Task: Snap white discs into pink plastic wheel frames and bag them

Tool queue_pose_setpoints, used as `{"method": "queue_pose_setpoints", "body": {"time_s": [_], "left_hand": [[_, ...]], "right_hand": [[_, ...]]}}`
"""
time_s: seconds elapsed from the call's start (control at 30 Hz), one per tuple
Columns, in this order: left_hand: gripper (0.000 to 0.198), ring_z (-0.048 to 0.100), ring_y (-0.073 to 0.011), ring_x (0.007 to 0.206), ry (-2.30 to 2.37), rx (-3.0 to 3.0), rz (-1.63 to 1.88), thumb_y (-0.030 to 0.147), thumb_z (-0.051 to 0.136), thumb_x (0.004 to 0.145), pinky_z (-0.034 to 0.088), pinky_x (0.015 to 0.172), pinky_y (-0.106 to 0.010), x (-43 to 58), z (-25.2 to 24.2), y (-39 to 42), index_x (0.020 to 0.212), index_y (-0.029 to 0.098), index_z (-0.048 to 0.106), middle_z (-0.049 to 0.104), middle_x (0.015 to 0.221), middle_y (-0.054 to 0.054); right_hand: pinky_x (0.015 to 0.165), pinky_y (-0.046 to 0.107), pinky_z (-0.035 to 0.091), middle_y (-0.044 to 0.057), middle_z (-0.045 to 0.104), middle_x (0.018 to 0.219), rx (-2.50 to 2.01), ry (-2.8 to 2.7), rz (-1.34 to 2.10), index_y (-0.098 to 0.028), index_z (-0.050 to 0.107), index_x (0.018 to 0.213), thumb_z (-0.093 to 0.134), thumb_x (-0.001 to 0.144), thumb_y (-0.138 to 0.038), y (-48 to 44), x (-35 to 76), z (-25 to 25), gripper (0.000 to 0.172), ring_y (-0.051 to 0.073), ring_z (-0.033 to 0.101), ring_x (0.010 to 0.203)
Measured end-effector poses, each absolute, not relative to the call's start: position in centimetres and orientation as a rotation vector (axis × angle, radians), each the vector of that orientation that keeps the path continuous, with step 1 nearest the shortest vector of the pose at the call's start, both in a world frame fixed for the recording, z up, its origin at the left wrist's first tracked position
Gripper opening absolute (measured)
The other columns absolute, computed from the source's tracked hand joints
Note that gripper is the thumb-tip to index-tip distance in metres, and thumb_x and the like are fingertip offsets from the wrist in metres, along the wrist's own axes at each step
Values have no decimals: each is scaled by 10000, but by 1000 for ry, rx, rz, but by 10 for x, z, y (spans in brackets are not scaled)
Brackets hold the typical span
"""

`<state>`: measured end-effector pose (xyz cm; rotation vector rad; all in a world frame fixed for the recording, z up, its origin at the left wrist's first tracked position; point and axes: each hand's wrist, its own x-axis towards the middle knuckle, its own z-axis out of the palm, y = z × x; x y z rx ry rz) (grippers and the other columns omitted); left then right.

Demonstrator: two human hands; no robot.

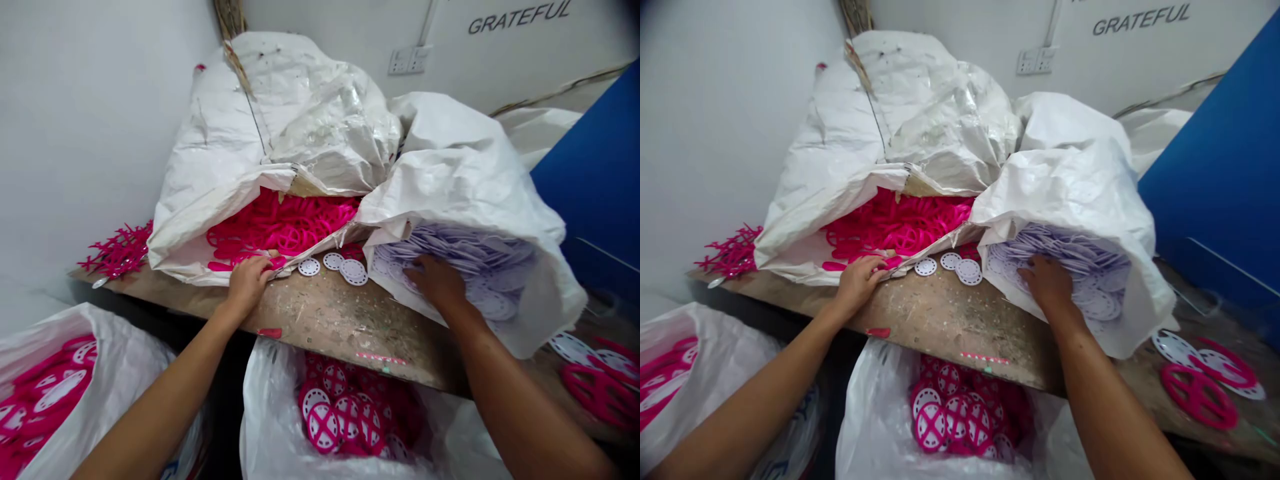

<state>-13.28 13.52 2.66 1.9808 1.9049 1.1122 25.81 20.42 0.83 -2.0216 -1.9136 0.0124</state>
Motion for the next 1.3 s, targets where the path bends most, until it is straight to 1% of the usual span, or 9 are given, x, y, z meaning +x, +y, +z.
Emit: {"method": "queue_pose_setpoints", "body": {"time_s": [0.13,0.23,0.43,0.53,0.67,0.87,0.97,1.1,1.3], "left_hand": [[178,613,-216,893,1783,1808,1203,304,540,823,461,836,-353,-103,22,115,906,168,620,673,946,-73],[229,636,-158,796,1388,1240,1242,343,554,832,504,761,-289,-72,24,88,957,153,584,667,901,-49],[222,674,-162,802,982,474,1162,178,655,768,546,778,-311,-17,35,45,965,163,552,674,923,-60],[265,677,-164,811,946,482,1134,179,639,787,554,762,-303,6,36,35,1033,171,540,678,957,-69],[296,663,-148,816,977,650,1131,278,643,802,548,732,-249,27,30,26,1067,173,564,669,989,-67],[284,642,-166,800,1040,626,1074,332,614,816,571,641,-302,25,25,24,1061,199,566,646,1001,-64],[262,626,-163,883,971,648,1096,324,574,848,563,715,-300,26,28,23,1082,206,560,631,1066,-66],[310,574,-199,1046,910,706,1117,368,527,874,534,830,-339,37,26,17,1140,207,537,586,1172,-79],[371,565,-231,1056,1000,882,1118,440,513,863,543,794,-336,37,15,15,1149,209,562,562,1216,-79]], "right_hand": [[663,380,336,131,609,847,-2018,-1840,99,-193,654,906,658,725,-322,211,260,9,222,267,540,775],[676,365,349,100,600,847,-1973,-1772,149,-191,637,880,708,662,-289,204,266,16,249,248,527,792],[619,278,429,15,602,840,-1581,-1519,523,-224,492,1119,580,792,-318,129,233,25,351,149,556,666],[651,278,460,-11,621,799,-1210,-1383,941,-243,489,1145,620,782,-343,81,199,20,399,158,591,708],[697,280,454,25,648,911,-1215,-1505,847,-231,637,1031,610,809,-301,49,181,18,235,155,583,763],[788,310,475,41,670,967,-1111,-1137,966,-206,601,1056,648,786,-313,45,196,31,294,183,611,878],[736,295,487,39,676,930,-1072,-1237,1117,-207,613,1028,641,791,-316,40,190,28,262,174,615,820],[709,281,474,47,628,954,-1160,-1447,934,-221,662,1032,625,800,-295,33,178,13,246,157,584,780],[796,283,454,46,643,961,-1124,-1582,925,-224,688,982,530,866,-259,32,179,14,199,171,592,905]]}}
